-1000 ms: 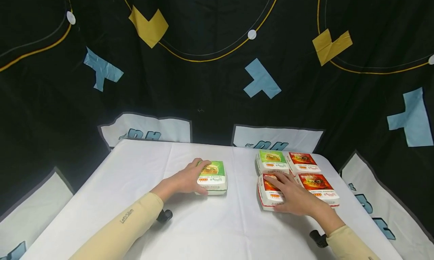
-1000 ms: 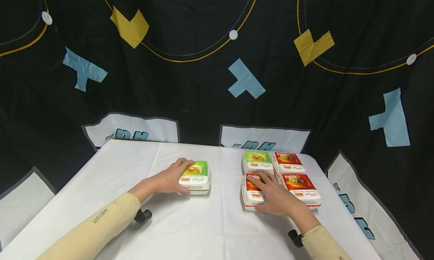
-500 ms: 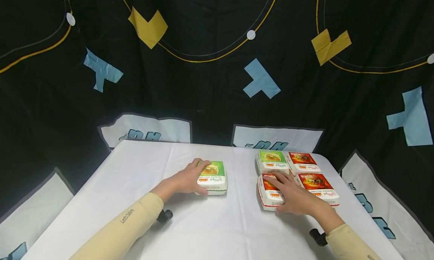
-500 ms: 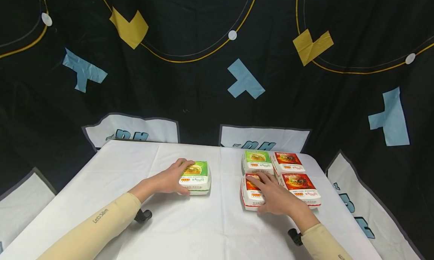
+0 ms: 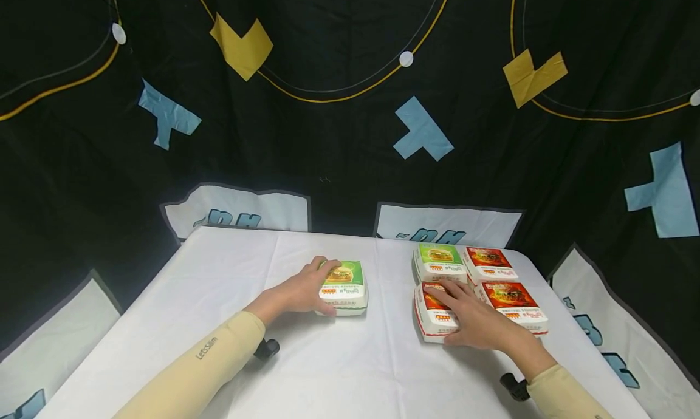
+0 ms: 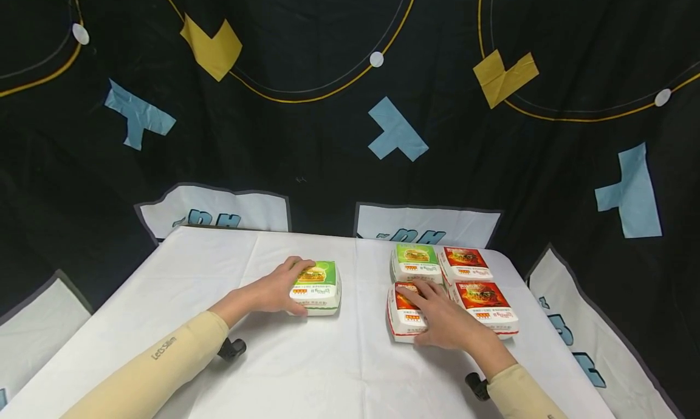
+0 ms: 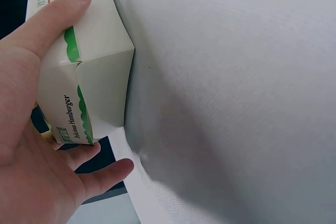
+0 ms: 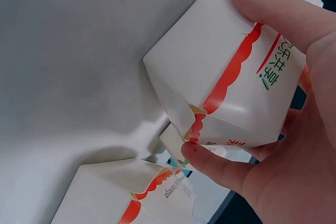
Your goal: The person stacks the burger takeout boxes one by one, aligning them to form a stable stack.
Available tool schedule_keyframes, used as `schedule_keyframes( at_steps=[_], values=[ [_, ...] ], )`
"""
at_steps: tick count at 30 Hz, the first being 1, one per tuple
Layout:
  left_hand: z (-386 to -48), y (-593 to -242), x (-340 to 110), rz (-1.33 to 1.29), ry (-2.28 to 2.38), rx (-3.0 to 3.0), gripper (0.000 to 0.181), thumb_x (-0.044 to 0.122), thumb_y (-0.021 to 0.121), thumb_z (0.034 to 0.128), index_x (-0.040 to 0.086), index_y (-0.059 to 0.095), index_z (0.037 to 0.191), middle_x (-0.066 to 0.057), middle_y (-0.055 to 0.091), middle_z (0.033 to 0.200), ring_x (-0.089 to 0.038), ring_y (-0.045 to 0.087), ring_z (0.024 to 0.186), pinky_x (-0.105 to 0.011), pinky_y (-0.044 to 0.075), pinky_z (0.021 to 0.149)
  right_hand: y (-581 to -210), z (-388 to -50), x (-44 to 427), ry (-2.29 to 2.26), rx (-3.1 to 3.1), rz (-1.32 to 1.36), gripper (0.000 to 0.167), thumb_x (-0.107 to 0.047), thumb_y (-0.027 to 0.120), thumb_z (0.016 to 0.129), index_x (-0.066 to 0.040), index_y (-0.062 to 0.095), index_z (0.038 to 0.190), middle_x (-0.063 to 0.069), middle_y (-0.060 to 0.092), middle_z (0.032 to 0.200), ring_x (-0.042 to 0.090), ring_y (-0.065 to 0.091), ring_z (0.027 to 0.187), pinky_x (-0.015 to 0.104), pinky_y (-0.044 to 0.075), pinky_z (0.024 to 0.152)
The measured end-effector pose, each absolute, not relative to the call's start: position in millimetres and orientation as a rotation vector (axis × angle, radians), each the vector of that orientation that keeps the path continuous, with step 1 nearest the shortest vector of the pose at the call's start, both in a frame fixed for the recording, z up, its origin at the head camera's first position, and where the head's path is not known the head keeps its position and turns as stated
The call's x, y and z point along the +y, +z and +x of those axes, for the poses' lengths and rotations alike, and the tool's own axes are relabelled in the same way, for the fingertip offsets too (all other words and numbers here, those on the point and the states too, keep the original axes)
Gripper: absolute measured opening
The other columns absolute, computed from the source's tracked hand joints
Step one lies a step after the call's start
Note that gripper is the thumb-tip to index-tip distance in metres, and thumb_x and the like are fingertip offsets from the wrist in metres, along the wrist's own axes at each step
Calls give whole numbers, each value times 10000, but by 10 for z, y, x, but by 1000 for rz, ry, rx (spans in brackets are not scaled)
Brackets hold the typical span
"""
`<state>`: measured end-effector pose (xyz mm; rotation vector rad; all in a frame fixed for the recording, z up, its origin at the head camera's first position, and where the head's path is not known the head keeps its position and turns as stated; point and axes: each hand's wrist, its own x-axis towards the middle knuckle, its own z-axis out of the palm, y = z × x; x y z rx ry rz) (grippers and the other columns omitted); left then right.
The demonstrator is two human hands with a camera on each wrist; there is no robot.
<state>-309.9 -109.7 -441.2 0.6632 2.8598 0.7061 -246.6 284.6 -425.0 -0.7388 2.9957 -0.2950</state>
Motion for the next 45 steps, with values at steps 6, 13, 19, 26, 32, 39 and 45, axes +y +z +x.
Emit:
schedule_keyframes(
  at_steps=[6,13,19,26,32,39,45],
  values=[
    [-3088,-4427,-1090,665,696,2862,1038,457,895,707,313,301,1545,-71,321,1547,-254,429,1290,-449,462,1010,-4242,-2462,2827,-290,2995,-759,1026,-392,896,734,-427,295,1566,64,260,1637,392,280,1442,640,472,984],
    [-3082,-4451,-1089,662,698,2859,1035,462,894,704,323,303,1542,-58,326,1540,-245,430,1280,-443,461,1006,-4165,-2470,2758,-255,2992,-765,1024,-412,879,744,-458,270,1567,55,258,1645,369,266,1449,626,502,949],
    [-3084,-4464,-1089,653,692,2865,1033,461,891,706,328,300,1542,-57,317,1550,-247,424,1295,-448,458,1016,-4052,-2507,2669,-220,2998,-797,1022,-418,867,755,-470,250,1568,63,262,1649,381,266,1465,633,484,968],
    [-3088,-4441,-1088,668,700,2855,1035,450,889,715,306,294,1549,-76,300,1561,-261,419,1309,-462,457,1023,-3933,-2549,2550,-194,2988,-768,1041,-455,866,741,-501,230,1563,26,235,1660,360,248,1473,650,515,898],
    [-3099,-4427,-1094,664,697,2863,1040,449,890,712,307,293,1552,-69,295,1566,-258,417,1310,-455,457,1021,-3849,-2591,2468,-192,2992,-819,1042,-448,864,745,-518,217,1559,17,226,1664,344,244,1482,624,527,893],
    [-3107,-4437,-1100,655,702,2859,1043,452,890,706,314,295,1552,-61,287,1573,-261,410,1323,-456,457,1015,-3794,-2623,2364,-164,2998,-855,1033,-459,859,740,-500,234,1561,7,248,1656,344,242,1481,578,548,876],
    [-3096,-4438,-1101,656,698,2860,1040,448,888,710,313,295,1553,-63,280,1580,-266,405,1332,-454,452,1026,-3763,-2659,2287,-180,3003,-931,1018,-460,847,756,-494,230,1565,13,263,1650,341,262,1479,564,517,952]
  ],
)
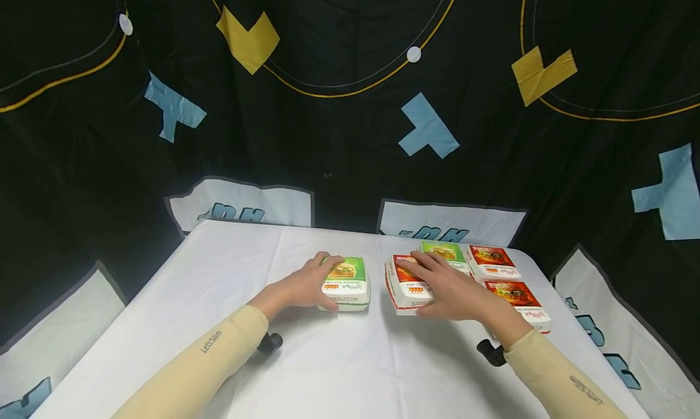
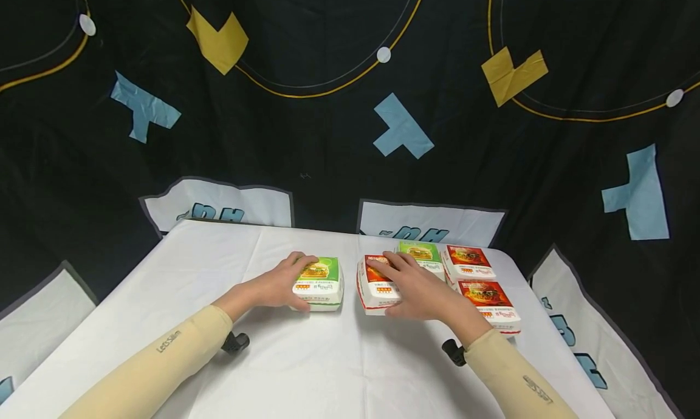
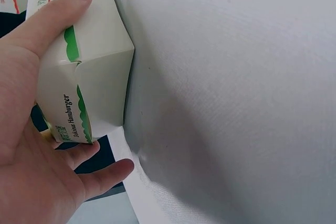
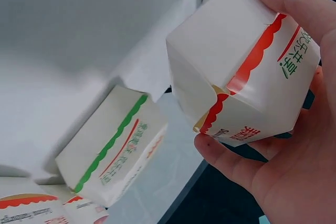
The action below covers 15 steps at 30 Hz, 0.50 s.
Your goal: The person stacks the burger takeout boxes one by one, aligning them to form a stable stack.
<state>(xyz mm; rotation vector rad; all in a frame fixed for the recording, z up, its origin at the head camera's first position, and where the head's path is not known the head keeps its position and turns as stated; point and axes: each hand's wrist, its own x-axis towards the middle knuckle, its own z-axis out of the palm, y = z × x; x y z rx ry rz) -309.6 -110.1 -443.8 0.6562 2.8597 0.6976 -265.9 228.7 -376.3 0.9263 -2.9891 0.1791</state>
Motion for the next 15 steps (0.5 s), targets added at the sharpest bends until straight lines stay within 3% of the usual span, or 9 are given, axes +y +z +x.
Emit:
schedule_keyframes(
  at_steps=[15],
  values=[
    [-3104,-4437,-1103,660,705,2855,1046,448,888,707,306,292,1555,-76,278,1579,-270,394,1352,-464,446,1040,-3692,-2760,1998,170,-2988,936,1016,-477,824,772,-526,187,1561,-10,230,1661,318,244,1480,548,502,987]
  ],
)
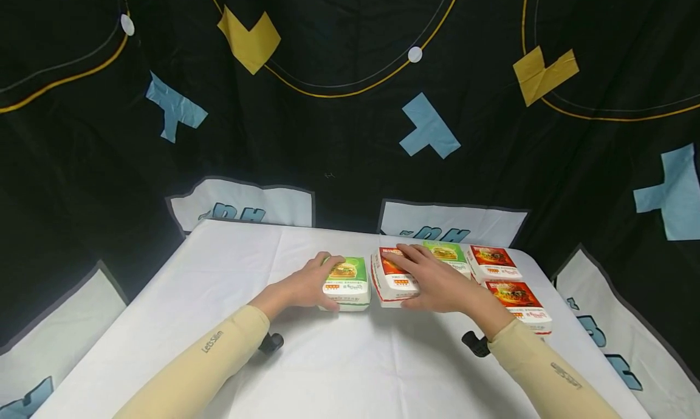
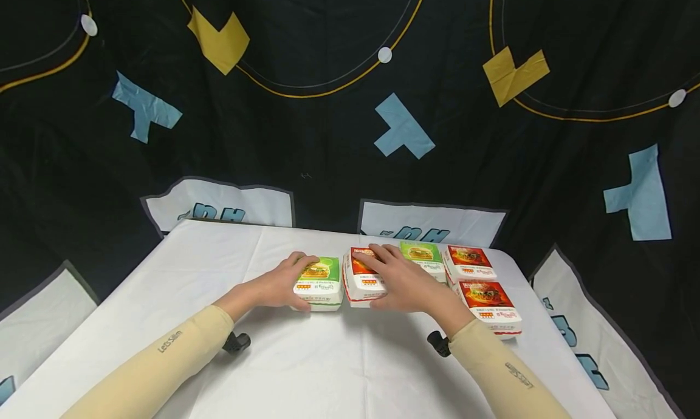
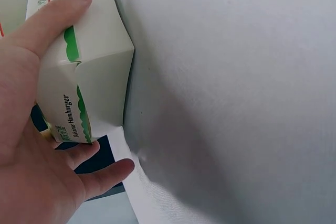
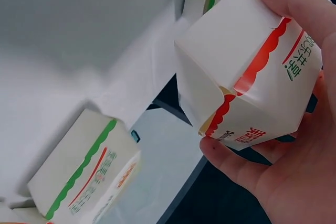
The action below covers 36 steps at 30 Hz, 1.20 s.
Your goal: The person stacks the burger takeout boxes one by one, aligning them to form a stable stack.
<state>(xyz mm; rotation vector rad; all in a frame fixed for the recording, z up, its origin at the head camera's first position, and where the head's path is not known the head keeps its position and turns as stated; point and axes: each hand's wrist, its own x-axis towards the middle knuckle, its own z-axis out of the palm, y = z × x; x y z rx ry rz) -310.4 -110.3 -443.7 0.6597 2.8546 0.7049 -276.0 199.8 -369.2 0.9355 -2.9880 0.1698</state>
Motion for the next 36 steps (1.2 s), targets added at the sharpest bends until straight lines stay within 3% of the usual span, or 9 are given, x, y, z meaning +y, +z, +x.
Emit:
schedule_keyframes(
  at_steps=[9,17,36],
  values=[
    [-3110,-4448,-1093,657,700,2853,1036,448,886,705,313,298,1548,-69,290,1564,-254,400,1319,-436,459,1009,-3699,-2830,1858,195,-2935,1006,1019,-482,827,778,-511,186,1569,-19,236,1658,289,266,1465,475,531,953],
    [-3102,-4437,-1093,640,701,2849,1031,448,885,709,315,298,1547,-69,283,1571,-259,399,1316,-438,467,993,-3709,-2871,1753,188,-2957,991,1027,-511,820,777,-543,156,1561,-30,215,1667,278,242,1476,479,556,905],
    [-3105,-4438,-1100,690,735,2849,1034,428,896,706,256,313,1543,-50,349,1488,-220,423,1243,-410,469,987,-3687,-2987,1518,172,-2903,1065,970,-545,800,787,-455,242,1575,-6,262,1646,274,318,1418,442,538,912]
  ],
)
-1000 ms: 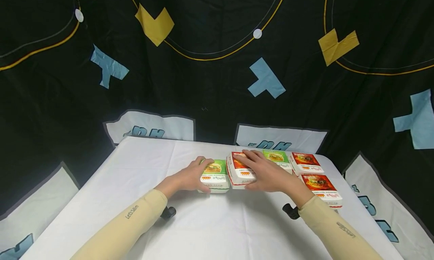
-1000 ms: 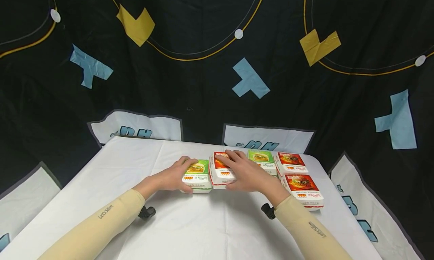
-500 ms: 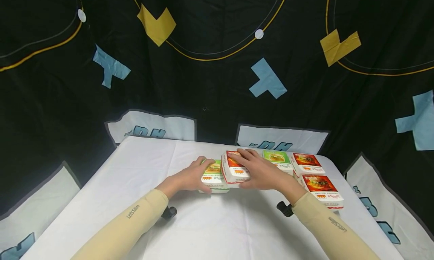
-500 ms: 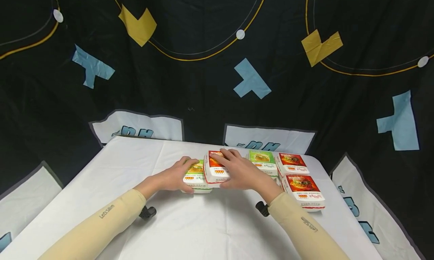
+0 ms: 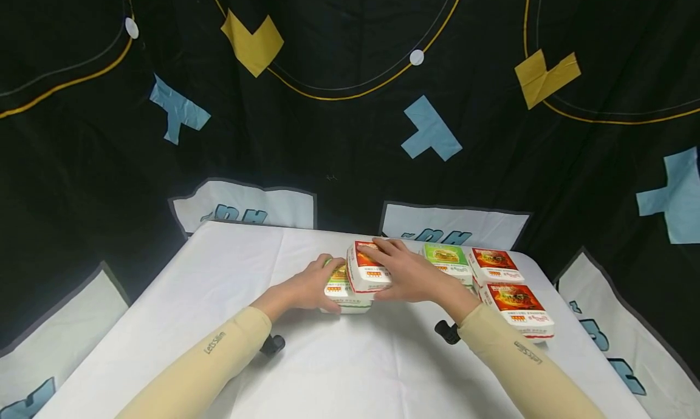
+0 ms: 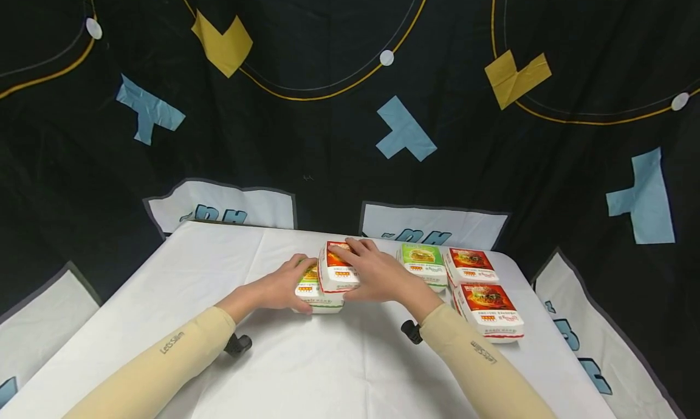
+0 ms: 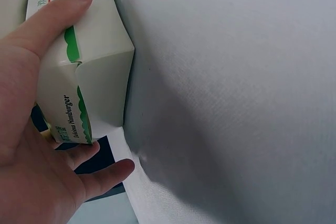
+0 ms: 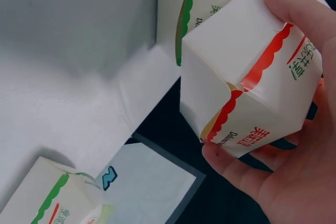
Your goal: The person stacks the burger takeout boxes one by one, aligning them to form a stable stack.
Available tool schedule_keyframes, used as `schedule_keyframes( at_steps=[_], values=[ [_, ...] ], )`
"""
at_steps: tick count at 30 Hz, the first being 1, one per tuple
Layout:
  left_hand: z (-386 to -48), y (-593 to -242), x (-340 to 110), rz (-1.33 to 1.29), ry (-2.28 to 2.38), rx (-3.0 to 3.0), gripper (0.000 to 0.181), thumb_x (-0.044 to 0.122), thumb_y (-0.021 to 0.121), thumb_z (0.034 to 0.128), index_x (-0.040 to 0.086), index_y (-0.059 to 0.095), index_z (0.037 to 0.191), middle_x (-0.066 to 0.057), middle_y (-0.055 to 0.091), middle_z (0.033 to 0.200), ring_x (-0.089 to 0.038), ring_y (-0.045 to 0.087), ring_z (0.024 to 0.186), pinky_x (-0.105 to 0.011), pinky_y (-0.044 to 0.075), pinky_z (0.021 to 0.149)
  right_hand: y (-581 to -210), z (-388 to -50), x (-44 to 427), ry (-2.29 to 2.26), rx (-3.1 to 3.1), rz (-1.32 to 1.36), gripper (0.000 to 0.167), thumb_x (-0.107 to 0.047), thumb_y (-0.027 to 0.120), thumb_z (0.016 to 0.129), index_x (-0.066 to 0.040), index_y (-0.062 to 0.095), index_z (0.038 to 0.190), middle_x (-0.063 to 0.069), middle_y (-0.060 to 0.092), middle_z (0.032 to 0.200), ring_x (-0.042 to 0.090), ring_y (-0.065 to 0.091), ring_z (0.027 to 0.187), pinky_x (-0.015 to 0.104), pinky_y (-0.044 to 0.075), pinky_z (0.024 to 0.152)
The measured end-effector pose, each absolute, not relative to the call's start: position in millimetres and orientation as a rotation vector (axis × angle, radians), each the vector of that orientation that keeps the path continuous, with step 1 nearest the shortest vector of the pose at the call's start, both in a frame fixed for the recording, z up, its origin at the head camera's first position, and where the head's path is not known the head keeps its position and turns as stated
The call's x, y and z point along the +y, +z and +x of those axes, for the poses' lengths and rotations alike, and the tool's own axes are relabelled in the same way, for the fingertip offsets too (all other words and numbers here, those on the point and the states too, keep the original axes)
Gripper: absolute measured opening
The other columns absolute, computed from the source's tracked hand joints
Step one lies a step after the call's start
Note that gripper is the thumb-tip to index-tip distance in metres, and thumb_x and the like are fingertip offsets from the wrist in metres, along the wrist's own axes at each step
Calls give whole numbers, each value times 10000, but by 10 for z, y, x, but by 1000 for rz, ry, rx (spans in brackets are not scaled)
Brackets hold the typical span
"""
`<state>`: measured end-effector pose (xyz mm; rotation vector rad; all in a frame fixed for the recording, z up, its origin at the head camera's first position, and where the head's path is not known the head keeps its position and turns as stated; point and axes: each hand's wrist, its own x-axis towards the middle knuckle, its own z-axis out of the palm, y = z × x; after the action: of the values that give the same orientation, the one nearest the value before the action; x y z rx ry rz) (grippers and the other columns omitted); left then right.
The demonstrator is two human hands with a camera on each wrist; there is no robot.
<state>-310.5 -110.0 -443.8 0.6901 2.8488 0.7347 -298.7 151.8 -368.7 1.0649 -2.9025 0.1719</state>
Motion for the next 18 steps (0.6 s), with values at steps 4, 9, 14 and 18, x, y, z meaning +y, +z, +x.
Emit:
schedule_keyframes(
  at_steps=[4,9,14,18],
  values=[
    [-3115,-4442,-1101,695,742,2845,1056,430,895,706,239,299,1557,-45,337,1507,-221,415,1266,-411,460,1017,-3686,-3015,1475,184,-2913,1063,976,-543,803,786,-457,237,1576,1,256,1649,300,299,1442,464,540,925],
    [-3125,-4453,-1099,695,790,2835,1098,418,907,696,168,273,1558,-20,338,1525,-193,407,1300,-394,428,1088,-3677,-3043,1426,183,-2934,1047,981,-557,799,781,-468,229,1574,22,248,1657,341,286,1463,488,535,938],
    [-3126,-4465,-1099,712,812,2828,1099,412,918,686,147,270,1534,7,369,1483,-160,414,1278,-373,401,1122,-3668,-3051,1386,168,-2941,1057,979,-564,796,780,-462,233,1574,34,261,1650,323,311,1441,464,538,929],
    [-3122,-4466,-1108,712,834,2820,1095,400,918,686,139,268,1527,2,370,1475,-161,412,1270,-382,397,1125,-3659,-3050,1358,153,-2947,1047,983,-567,798,777,-448,239,1577,40,269,1647,307,320,1430,456,543,924]
  ],
)
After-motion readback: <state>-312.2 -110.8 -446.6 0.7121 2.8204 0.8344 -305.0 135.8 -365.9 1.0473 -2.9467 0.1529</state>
